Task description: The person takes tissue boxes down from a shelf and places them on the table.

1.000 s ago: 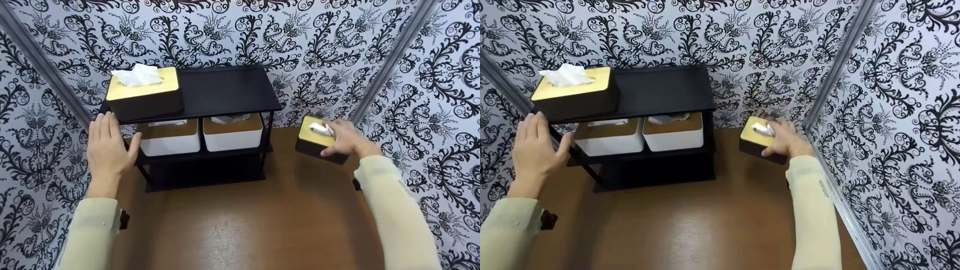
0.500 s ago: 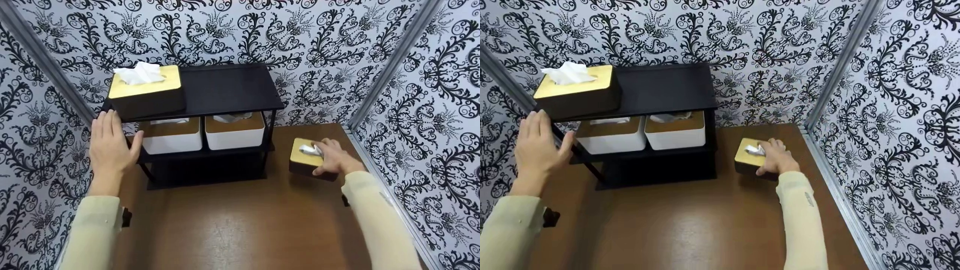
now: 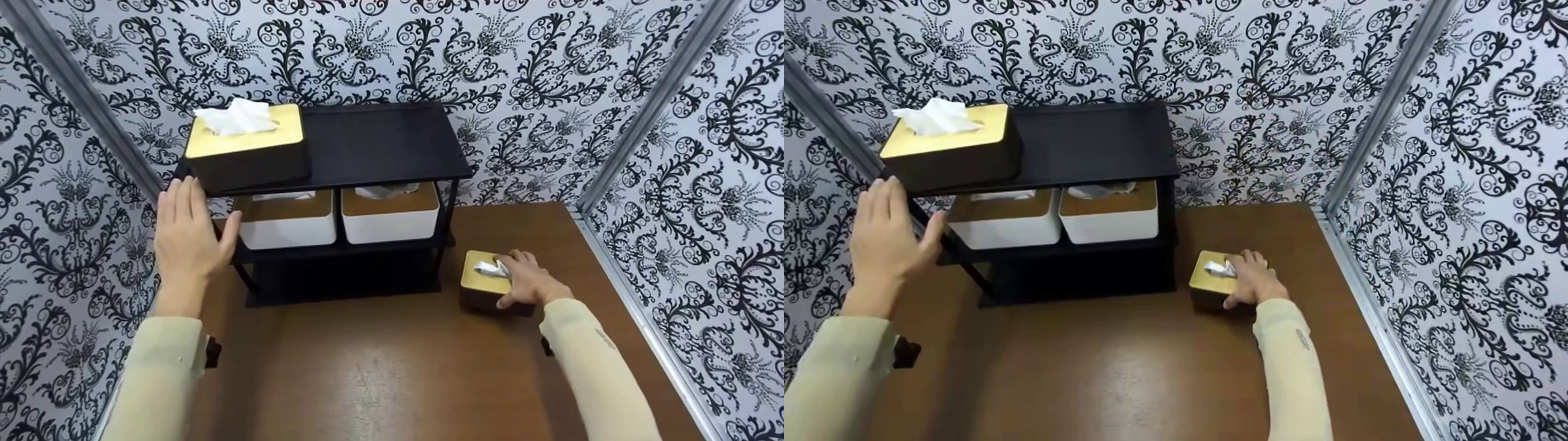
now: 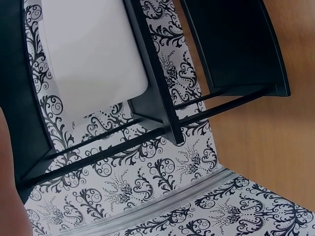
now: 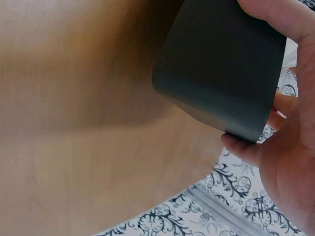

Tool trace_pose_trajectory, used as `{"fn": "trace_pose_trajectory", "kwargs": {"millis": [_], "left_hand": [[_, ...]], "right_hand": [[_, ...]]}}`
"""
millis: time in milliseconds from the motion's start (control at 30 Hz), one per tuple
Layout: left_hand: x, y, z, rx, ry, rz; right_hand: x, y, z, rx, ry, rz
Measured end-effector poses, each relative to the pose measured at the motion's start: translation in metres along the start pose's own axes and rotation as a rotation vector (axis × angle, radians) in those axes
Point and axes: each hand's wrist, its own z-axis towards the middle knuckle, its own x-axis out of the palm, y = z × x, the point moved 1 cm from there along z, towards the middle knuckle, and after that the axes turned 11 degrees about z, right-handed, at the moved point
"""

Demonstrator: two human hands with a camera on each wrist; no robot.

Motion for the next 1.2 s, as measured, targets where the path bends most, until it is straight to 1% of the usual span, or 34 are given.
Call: {"fn": "trace_pose_trajectory", "kwargs": {"millis": [100,300,467,567,700,900,1033,1133,1200], "left_hand": [[0.000,0.000,0.000,-0.001,0.000,-0.004],[0.000,-0.001,0.000,-0.001,-0.012,-0.006],[0.000,-0.002,0.000,0.000,0.000,-0.002],[0.001,-0.002,0.000,0.000,0.006,-0.002],[0.001,-0.001,0.001,-0.005,-0.005,0.000],[0.001,0.000,0.000,-0.004,-0.010,0.008],[0.002,-0.001,0.000,0.001,-0.050,0.007],[0.003,-0.001,-0.001,0.002,-0.066,0.001],[0.003,-0.001,-0.001,-0.001,-0.064,-0.001]], "right_hand": [[0.009,-0.002,0.001,-0.002,0.013,-0.001],[0.022,-0.006,0.005,0.031,0.034,0.034],[0.030,-0.008,0.007,0.033,0.039,0.038],[0.032,-0.009,0.007,0.030,0.040,0.033],[0.032,-0.012,0.010,0.020,0.035,0.022],[0.030,-0.015,0.013,0.013,0.050,0.025],[0.029,-0.015,0.014,0.016,0.082,0.025],[0.029,-0.016,0.016,0.020,0.103,0.024],[0.030,-0.016,0.019,0.035,0.110,0.028]]}}
